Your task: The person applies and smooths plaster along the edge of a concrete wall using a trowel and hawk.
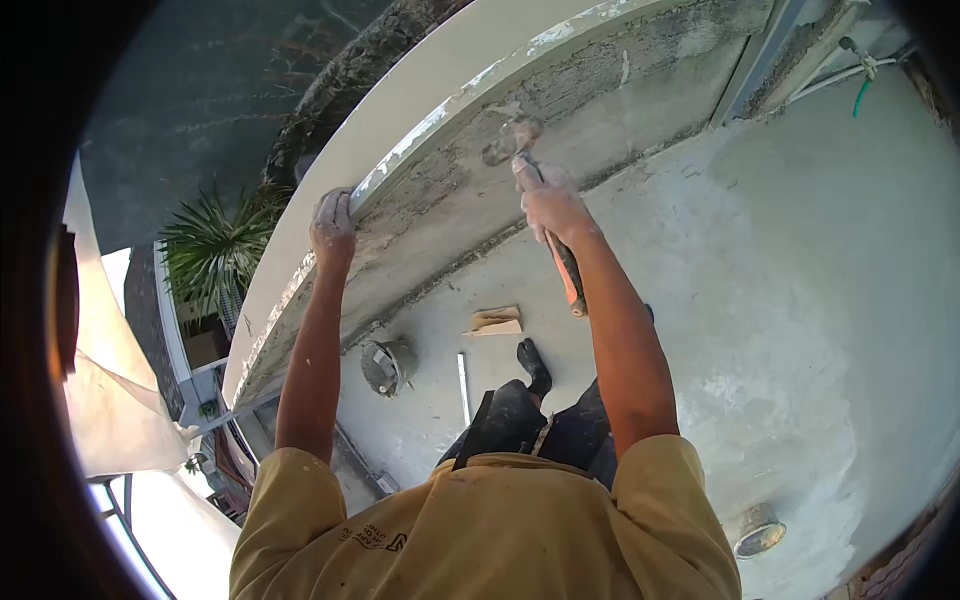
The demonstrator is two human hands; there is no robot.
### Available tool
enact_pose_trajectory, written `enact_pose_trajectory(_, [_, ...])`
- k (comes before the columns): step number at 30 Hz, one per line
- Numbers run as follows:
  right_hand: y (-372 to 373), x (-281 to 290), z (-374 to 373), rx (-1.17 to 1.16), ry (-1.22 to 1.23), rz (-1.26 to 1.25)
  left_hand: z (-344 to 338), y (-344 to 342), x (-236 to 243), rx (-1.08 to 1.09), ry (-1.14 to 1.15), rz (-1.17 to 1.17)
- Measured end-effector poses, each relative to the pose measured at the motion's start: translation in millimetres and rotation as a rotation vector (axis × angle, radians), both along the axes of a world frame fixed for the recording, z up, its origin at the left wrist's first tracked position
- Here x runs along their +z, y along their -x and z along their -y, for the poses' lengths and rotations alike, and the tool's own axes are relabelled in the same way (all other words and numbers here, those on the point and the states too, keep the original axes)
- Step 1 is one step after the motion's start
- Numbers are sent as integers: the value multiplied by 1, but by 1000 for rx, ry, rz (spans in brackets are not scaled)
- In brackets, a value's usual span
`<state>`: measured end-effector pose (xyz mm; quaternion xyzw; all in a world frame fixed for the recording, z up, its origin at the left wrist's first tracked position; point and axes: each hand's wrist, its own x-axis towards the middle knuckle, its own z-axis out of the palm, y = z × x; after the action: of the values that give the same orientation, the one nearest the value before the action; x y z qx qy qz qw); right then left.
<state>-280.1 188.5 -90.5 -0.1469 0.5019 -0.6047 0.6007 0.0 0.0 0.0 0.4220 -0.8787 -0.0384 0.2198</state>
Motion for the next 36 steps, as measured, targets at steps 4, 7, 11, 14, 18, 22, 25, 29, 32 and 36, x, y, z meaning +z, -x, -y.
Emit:
enact_pose_trajectory(4, [-21,14,-13,-314,117,103,-17,1,-1,37,24,9])
enact_pose_trajectory(7, [-11,31,5,-937,176,375,-14,22,8,15,4,-9])
enact_pose_trajectory(11, [11,-18,-18,29,-218,14,-13,10,2,21,34,-25])
enact_pose_trajectory(14, [2,-4,-20,-291,-82,66,-11,5,7,11,53,-11])
enact_pose_trajectory(18, [-2,9,8,-647,68,179,-13,19,4,6,38,-44])
enact_pose_trajectory(22, [-20,-26,-15,-139,-182,32,-10,9,1,24,63,-15])
enact_pose_trajectory(25, [-25,-10,-24,-239,-130,61,-12,8,5,40,63,-18])
enact_pose_trajectory(29, [-2,-7,1,-985,179,384,-14,22,3,19,29,-13])
enact_pose_trajectory(32, [8,-45,-10,97,-325,-114,-12,12,-3,60,42,16])
enact_pose_trajectory(36, [-13,-11,-14,-501,-11,251,-14,7,9,50,29,-9])
